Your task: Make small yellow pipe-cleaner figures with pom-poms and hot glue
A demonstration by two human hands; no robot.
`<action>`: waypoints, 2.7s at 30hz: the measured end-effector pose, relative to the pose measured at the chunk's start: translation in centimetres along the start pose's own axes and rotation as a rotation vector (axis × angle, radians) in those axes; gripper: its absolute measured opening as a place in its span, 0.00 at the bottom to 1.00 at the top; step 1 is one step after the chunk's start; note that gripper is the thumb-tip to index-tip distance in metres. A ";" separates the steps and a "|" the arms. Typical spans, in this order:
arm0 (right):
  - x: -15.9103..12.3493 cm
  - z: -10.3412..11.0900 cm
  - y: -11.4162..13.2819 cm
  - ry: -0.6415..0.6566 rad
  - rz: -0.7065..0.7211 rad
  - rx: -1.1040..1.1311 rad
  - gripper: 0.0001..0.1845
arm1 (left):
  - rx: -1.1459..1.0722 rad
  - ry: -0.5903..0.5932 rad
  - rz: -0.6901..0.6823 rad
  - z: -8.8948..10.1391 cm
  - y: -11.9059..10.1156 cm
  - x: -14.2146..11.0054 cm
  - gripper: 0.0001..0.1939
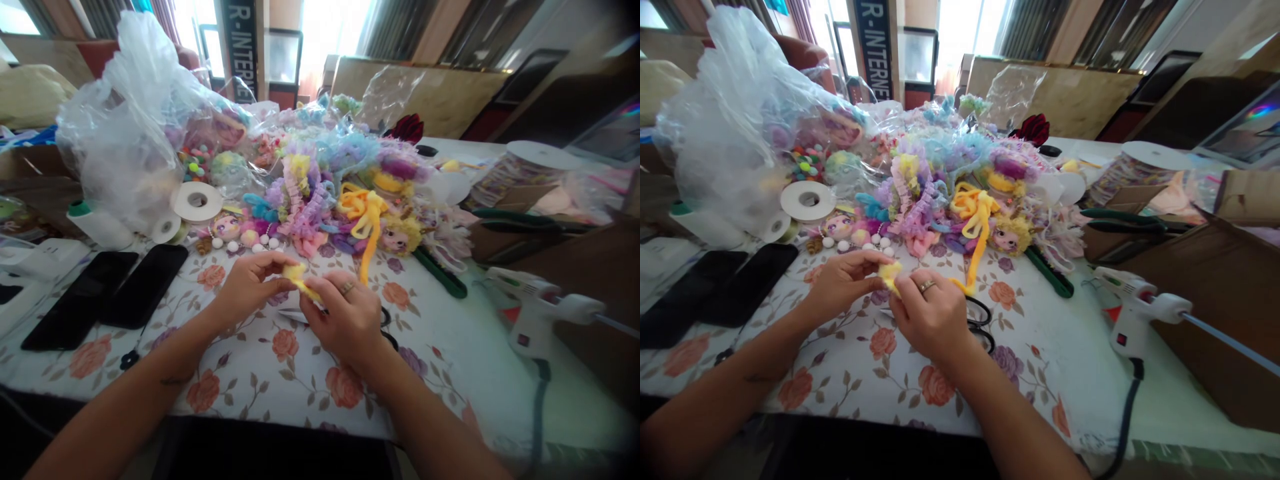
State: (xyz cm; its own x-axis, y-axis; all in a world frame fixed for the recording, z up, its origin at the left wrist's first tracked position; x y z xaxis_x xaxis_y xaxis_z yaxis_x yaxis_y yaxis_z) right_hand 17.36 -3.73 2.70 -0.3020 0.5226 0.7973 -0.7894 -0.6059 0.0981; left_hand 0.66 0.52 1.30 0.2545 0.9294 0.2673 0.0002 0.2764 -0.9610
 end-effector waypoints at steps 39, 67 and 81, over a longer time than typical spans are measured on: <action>0.1 0.2 -0.5 -0.107 -0.125 0.221 0.05 | 0.255 0.012 -0.321 -0.2 -0.6 -0.4 0.13; 0.5 -0.1 -0.9 0.118 -0.473 0.451 0.05 | -0.051 0.069 0.049 -0.4 0.0 -0.2 0.13; 0.0 0.2 0.1 -0.078 0.089 0.085 0.04 | 0.124 0.031 -0.214 0.0 -0.5 -0.1 0.10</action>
State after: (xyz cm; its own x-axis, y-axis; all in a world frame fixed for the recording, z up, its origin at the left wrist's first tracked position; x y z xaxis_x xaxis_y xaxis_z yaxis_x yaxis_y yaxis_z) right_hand 17.38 -3.96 2.82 -0.3237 0.4188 0.8484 -0.7127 -0.6977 0.0724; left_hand 0.64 0.34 1.73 0.2913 0.8388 0.4600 -0.0613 0.4962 -0.8661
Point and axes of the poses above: each hand's wrist, its own x-axis towards the middle knuckle, its own z-axis out of the back of the hand, y = z × x, the point moved 2 cm from there along x, towards the middle knuckle, and after that the axes turned 3 degrees about -z, right-handed, at the moved point
